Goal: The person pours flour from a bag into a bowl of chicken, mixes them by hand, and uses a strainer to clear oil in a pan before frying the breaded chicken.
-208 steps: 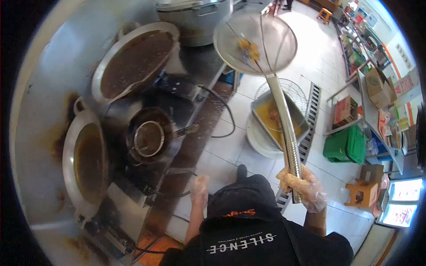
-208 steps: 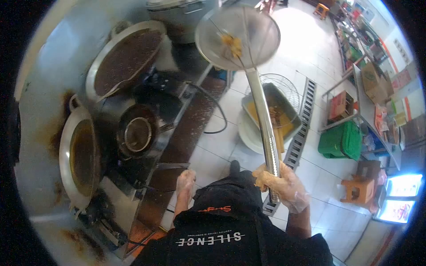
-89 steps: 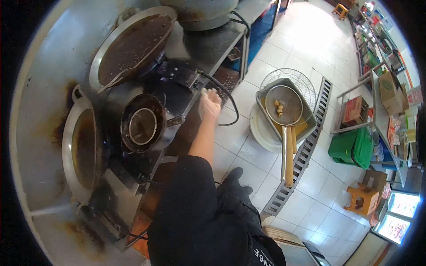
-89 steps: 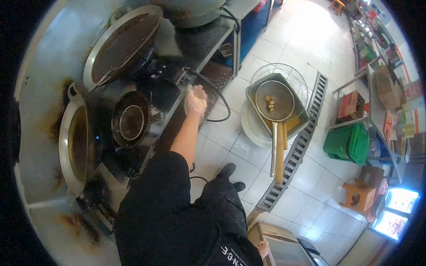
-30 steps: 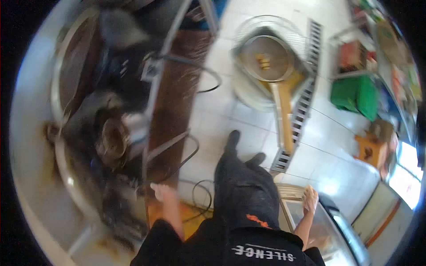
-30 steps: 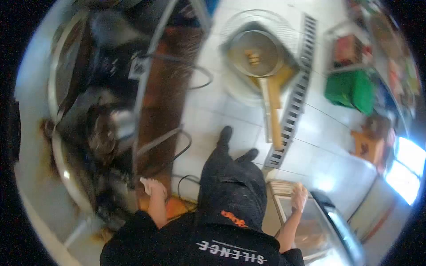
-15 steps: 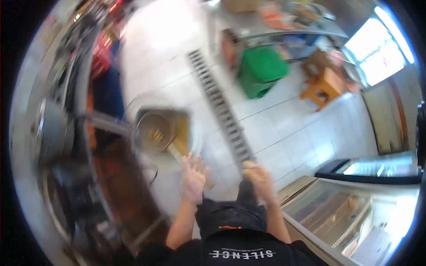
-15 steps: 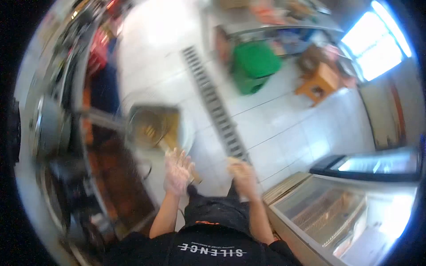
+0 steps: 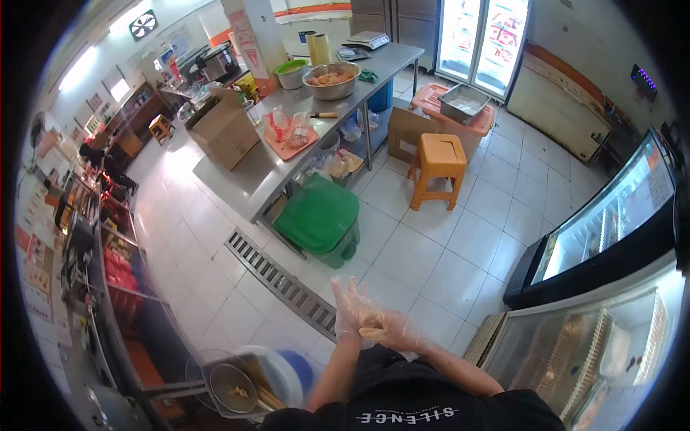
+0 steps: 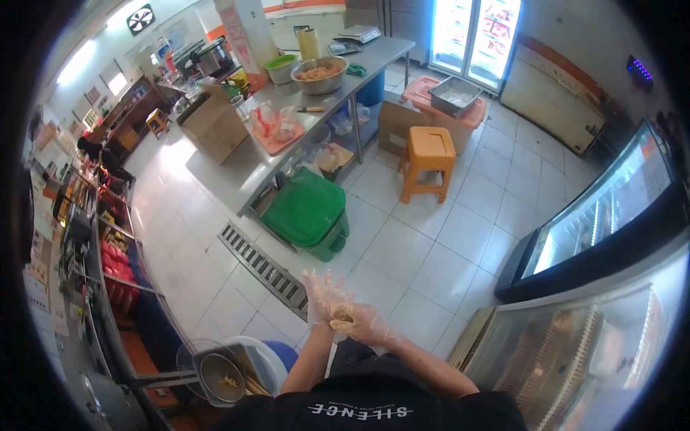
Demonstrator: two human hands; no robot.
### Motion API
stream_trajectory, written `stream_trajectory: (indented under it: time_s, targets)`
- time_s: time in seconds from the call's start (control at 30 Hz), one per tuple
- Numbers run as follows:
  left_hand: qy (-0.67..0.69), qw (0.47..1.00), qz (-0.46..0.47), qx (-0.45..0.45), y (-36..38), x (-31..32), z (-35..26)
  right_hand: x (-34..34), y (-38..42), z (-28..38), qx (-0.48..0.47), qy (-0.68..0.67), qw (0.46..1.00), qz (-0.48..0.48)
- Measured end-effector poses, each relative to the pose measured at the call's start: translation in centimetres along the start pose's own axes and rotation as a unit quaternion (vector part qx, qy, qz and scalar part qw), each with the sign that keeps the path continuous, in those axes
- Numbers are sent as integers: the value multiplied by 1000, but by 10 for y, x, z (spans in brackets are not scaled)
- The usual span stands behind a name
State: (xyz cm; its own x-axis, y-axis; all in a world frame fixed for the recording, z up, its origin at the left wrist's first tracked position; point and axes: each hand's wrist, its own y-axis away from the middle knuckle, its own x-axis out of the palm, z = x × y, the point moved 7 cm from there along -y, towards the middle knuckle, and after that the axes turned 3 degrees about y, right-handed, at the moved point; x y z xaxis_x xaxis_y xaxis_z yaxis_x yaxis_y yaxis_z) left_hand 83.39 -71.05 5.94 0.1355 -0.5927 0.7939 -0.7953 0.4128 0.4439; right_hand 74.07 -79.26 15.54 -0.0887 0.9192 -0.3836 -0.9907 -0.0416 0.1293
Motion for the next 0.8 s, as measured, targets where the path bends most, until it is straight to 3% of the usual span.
stream_trajectory:
  time_s: [0.13,0.27,0.37,0.5,0.6,0.7,0.77,0.8]
  targets:
    - [-21,999,23,-13,-83,50,-16,-73,-82,-20,42,-124,990,-51]
    - [-88,992,14,-91,-188,84,-18,-175,-157,-55,101,-320,927,-168]
    - [-205,960,-59,-180,-249,111,-16,-238,-188,-94,150,-420,843,-301]
    - [-318,926,-87,-183,-342,139,-20,-291,-211,-181,249,-518,689,-442]
    - [-343,912,-125,-186,-439,115,-8,-330,-231,-252,257,-554,631,-479]
    - [-382,891,-167,-179,-547,104,7,-360,-248,-352,287,-535,619,-498]
    - [-444,860,-186,-169,-626,83,14,-408,-269,-381,394,-195,801,-407]
    - [-536,801,-204,-170,-674,65,16,-413,-273,-417,419,-270,759,-418]
